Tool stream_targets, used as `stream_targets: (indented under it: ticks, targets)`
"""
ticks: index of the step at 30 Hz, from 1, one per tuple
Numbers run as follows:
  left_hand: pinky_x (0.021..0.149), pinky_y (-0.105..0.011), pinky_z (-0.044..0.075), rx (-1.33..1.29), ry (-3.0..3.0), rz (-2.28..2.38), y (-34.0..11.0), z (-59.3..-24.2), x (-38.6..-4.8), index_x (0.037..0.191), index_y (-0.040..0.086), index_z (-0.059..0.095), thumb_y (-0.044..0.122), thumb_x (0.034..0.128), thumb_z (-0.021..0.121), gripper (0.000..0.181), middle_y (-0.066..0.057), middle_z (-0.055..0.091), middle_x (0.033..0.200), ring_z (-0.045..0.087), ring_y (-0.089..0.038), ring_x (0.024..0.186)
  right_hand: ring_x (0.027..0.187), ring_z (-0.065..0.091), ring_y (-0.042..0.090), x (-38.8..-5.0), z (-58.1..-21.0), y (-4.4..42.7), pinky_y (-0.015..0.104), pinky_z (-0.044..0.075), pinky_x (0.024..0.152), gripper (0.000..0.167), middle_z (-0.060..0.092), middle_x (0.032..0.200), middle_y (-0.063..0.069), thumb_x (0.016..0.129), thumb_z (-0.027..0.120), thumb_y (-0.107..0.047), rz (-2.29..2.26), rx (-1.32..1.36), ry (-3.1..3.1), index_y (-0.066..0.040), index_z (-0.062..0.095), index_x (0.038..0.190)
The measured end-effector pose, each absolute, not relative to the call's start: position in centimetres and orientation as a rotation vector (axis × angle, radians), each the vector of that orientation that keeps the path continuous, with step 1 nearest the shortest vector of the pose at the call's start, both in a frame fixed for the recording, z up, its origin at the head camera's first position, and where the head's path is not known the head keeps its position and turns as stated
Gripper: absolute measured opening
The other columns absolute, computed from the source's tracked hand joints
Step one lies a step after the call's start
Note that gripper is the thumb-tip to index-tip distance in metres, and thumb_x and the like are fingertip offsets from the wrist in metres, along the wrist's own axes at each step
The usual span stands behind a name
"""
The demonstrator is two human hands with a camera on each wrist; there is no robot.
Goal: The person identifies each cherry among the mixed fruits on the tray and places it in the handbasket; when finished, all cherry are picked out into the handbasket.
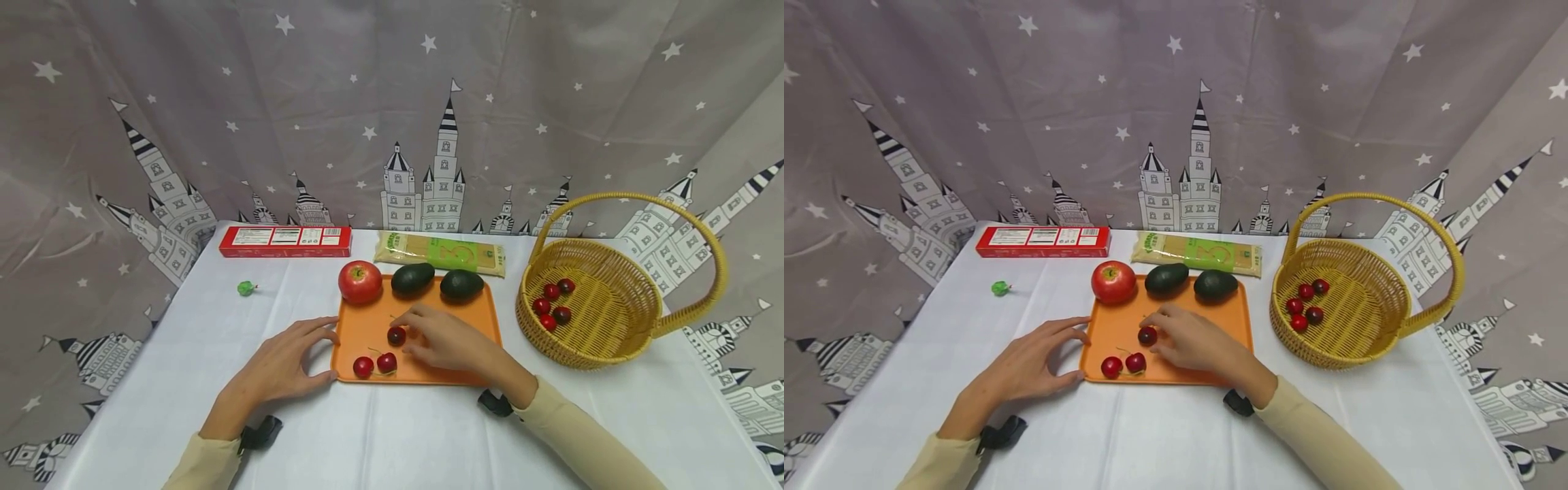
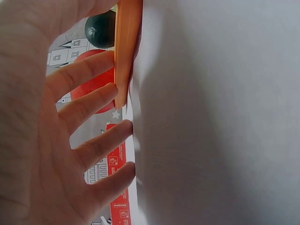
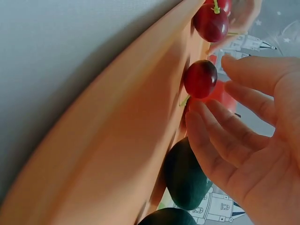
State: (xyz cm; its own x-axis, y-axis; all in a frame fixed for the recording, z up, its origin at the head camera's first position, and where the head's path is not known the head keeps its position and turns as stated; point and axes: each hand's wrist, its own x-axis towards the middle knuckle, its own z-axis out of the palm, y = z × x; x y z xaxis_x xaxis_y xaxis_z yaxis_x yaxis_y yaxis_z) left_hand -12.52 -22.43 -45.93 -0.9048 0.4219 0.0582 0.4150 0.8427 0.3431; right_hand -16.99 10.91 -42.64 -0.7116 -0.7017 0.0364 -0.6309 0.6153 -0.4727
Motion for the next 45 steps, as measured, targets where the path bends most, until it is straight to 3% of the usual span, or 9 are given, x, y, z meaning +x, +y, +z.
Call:
stream_targets:
  ticks: [5,24,45]
  targets:
    - [0.112,-0.060,0.052,0.691,2.996,0.552,-22.5,-45.9,-12.5,0.123,0.033,0.069,0.052,0.0802,0.088,0.050,0.000,0.056,0.159,0.054,-0.029,0.146,0.089,0.056,0.012,-17.0,-43.0,10.4,0.025,0.053,0.079,0.036,0.063,0.121,0.000,0.099,0.080,-0.022,-0.658,-1.113,2.688,-0.019,0.072,0.134]
    - [0.112,-0.059,0.052,0.702,2.989,0.566,-22.4,-45.9,-12.4,0.124,0.033,0.069,0.052,0.0810,0.087,0.050,0.000,0.056,0.160,0.054,-0.028,0.146,0.092,0.061,0.013,-17.1,-43.5,10.0,0.022,0.057,0.083,0.025,0.061,0.111,-0.001,0.099,0.080,-0.016,-0.665,-1.159,2.652,-0.019,0.071,0.122]
    - [0.112,-0.058,0.053,0.735,3.000,0.582,-22.6,-46.1,-12.5,0.122,0.033,0.068,0.053,0.0829,0.087,0.048,0.000,0.056,0.160,0.054,-0.028,0.145,0.092,0.061,0.017,-16.8,-42.6,13.2,0.026,0.056,0.080,0.030,0.063,0.114,-0.001,0.094,0.083,-0.016,-0.794,-1.099,2.753,-0.018,0.075,0.123]
